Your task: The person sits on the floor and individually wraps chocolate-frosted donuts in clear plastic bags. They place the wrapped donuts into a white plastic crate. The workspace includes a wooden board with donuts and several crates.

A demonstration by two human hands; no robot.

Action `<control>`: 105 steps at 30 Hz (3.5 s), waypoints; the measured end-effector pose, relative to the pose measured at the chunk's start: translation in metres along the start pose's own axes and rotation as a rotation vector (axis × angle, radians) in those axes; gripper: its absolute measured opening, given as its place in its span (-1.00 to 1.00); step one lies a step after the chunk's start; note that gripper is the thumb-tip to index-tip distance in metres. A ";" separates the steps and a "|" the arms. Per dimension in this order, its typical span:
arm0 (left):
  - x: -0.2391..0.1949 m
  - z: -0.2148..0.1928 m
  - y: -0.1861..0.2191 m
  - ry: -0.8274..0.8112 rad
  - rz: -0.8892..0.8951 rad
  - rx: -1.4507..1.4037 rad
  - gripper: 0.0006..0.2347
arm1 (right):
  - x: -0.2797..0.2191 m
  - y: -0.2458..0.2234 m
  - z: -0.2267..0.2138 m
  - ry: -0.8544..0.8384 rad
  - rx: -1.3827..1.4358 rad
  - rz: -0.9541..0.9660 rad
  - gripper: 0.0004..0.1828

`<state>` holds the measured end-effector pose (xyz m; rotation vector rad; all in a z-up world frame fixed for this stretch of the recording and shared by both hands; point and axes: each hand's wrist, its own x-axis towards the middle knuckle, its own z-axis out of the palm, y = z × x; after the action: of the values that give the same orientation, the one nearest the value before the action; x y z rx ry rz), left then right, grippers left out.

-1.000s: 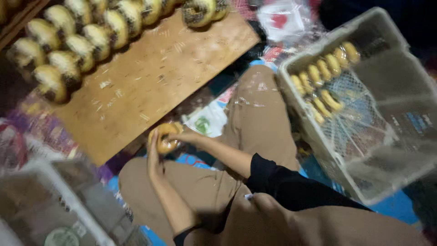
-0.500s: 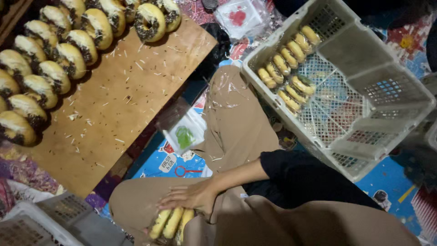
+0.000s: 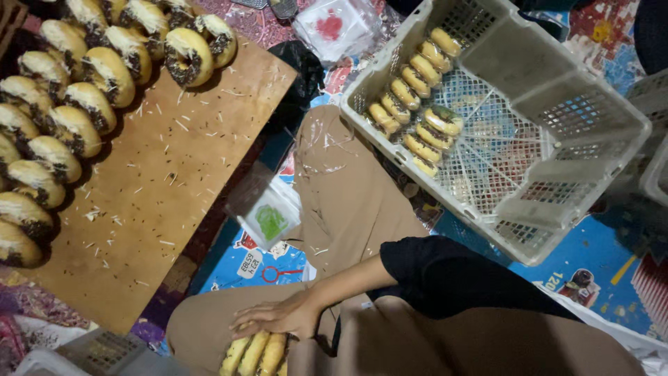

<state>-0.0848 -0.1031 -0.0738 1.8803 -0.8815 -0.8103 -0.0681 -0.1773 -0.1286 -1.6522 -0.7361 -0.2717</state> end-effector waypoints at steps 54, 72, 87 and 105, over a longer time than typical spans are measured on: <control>0.144 -0.030 -0.131 0.522 -0.255 0.566 -0.42 | -0.019 0.013 -0.238 0.209 -0.352 0.639 -0.70; 0.148 -0.034 -0.115 0.870 -0.288 0.340 -0.52 | -0.011 0.145 -0.210 -0.418 -1.044 0.393 -0.76; 0.164 0.014 -0.014 0.492 0.008 -0.072 -0.73 | -0.066 0.039 -0.214 -0.522 -1.013 0.560 -0.72; 0.170 -0.017 -0.026 0.640 0.031 -1.753 -0.51 | 0.054 -0.068 -0.199 -0.318 -0.581 0.352 -0.15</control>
<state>0.0266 -0.2265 -0.1216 0.4155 0.2990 -0.5063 -0.0234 -0.3461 0.0014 -2.3798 -0.6133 0.0421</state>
